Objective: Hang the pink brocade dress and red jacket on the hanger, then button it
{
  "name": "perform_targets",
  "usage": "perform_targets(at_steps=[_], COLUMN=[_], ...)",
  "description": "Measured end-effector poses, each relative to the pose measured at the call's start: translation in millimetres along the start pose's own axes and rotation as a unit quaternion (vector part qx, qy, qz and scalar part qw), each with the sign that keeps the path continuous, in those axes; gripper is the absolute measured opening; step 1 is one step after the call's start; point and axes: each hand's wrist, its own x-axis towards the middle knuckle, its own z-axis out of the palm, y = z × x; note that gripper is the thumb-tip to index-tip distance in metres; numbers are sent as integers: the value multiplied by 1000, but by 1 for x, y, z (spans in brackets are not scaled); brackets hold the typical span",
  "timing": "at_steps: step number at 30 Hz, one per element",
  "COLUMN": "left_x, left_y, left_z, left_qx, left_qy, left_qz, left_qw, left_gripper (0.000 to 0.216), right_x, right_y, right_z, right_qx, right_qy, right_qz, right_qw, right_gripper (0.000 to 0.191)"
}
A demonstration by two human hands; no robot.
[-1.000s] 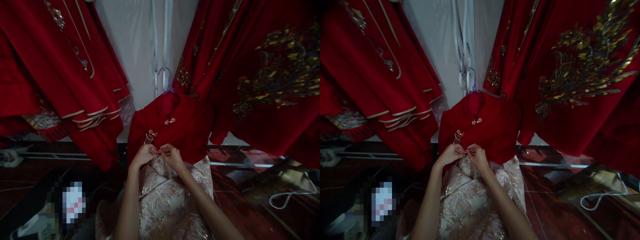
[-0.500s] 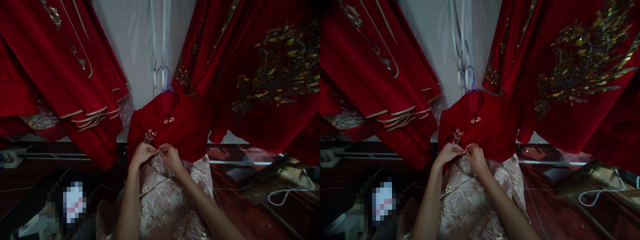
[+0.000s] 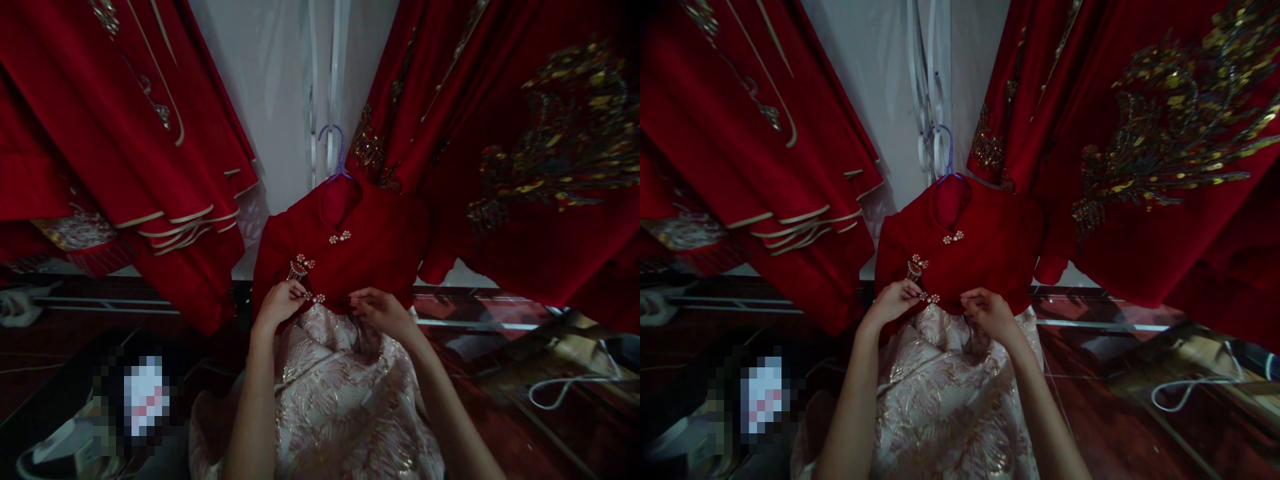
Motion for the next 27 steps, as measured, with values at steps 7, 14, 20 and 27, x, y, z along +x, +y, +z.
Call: perform_targets(at_steps=[7, 14, 20, 27], left_x=[-3, -1, 1, 1], left_y=[17, 14, 13, 12], left_z=[-1, 9, 10, 11], left_qx=[81, 108, 66, 15], left_qy=[32, 6, 5, 0], left_qz=[-6, 60, 55, 52], left_qw=[996, 992, 996, 999], left_gripper=[16, 16, 11, 10], right_x=[10, 10, 10, 12], right_y=[11, 22, 25, 25], right_z=[31, 64, 68, 67], right_qx=[6, 27, 63, 109], right_qy=[24, -2, -21, -31], right_qz=[-82, -132, -130, -111], right_qw=[996, 991, 989, 987], right_gripper=[32, 38, 36, 33])
